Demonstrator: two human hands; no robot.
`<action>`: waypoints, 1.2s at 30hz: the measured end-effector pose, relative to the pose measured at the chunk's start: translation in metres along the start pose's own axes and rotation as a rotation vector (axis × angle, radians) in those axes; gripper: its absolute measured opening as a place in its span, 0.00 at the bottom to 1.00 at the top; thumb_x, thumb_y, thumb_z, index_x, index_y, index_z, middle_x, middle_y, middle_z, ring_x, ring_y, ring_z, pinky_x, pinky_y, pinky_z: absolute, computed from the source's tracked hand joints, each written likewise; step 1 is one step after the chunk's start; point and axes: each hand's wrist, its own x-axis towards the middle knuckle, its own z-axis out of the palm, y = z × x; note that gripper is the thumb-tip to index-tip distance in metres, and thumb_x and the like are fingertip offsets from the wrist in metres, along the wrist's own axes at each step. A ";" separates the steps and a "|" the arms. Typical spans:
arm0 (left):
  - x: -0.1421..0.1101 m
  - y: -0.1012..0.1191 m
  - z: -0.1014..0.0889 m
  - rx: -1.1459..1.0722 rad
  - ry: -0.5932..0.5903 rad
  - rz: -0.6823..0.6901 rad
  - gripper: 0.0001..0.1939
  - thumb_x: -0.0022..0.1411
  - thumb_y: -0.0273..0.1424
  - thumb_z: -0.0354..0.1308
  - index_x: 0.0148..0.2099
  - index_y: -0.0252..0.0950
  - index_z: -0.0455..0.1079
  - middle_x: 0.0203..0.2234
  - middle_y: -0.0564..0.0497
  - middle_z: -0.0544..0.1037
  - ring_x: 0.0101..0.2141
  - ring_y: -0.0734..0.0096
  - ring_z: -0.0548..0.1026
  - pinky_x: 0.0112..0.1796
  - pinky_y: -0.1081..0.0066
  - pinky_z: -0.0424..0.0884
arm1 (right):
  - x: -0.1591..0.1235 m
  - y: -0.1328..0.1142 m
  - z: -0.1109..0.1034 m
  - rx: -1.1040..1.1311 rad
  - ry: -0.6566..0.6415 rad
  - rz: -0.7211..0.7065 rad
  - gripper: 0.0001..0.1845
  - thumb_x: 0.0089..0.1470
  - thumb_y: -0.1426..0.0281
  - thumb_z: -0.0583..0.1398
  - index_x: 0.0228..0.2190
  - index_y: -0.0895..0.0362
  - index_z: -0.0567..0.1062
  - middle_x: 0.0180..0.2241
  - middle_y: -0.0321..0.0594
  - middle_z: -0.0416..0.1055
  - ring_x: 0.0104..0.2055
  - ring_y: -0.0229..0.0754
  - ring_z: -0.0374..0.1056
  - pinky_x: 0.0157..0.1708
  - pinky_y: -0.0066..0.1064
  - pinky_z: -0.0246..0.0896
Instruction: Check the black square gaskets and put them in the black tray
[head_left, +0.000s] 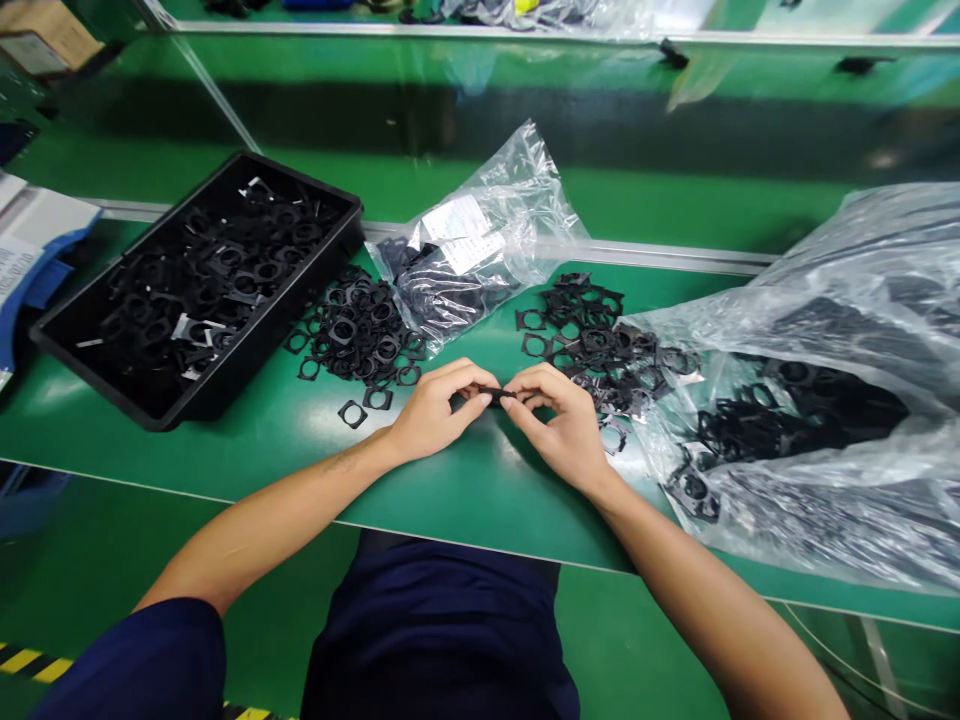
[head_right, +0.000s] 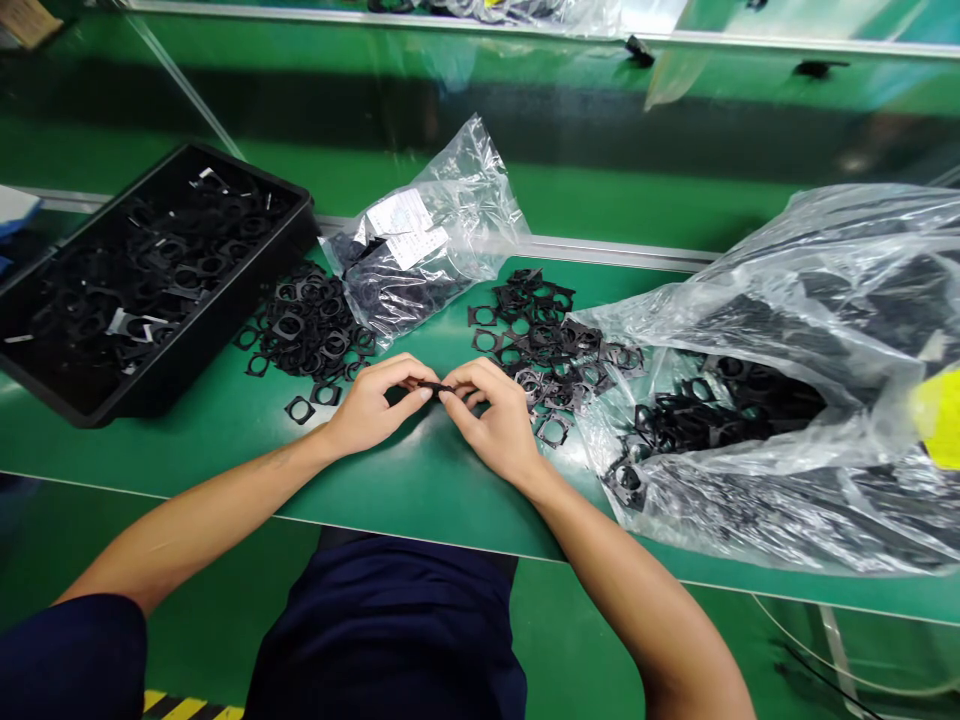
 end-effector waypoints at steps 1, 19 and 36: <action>0.000 0.000 0.000 0.000 0.000 0.001 0.04 0.66 0.28 0.57 0.40 0.36 0.74 0.32 0.51 0.76 0.33 0.72 0.74 0.36 0.72 0.71 | 0.000 0.000 0.000 -0.003 0.000 0.002 0.03 0.59 0.70 0.63 0.32 0.54 0.74 0.33 0.37 0.71 0.30 0.35 0.69 0.29 0.28 0.69; 0.000 0.000 0.000 0.003 -0.001 -0.011 0.06 0.67 0.31 0.57 0.40 0.36 0.74 0.32 0.50 0.77 0.33 0.71 0.74 0.36 0.72 0.72 | -0.001 -0.002 0.000 0.001 0.003 0.026 0.05 0.59 0.67 0.63 0.31 0.54 0.75 0.33 0.38 0.72 0.30 0.37 0.69 0.30 0.30 0.69; 0.000 0.001 0.001 -0.003 0.013 0.005 0.06 0.67 0.31 0.57 0.40 0.36 0.75 0.32 0.50 0.77 0.32 0.72 0.74 0.35 0.72 0.73 | 0.000 -0.001 -0.001 0.025 0.010 0.040 0.04 0.58 0.67 0.63 0.31 0.54 0.75 0.33 0.38 0.72 0.30 0.37 0.70 0.31 0.29 0.70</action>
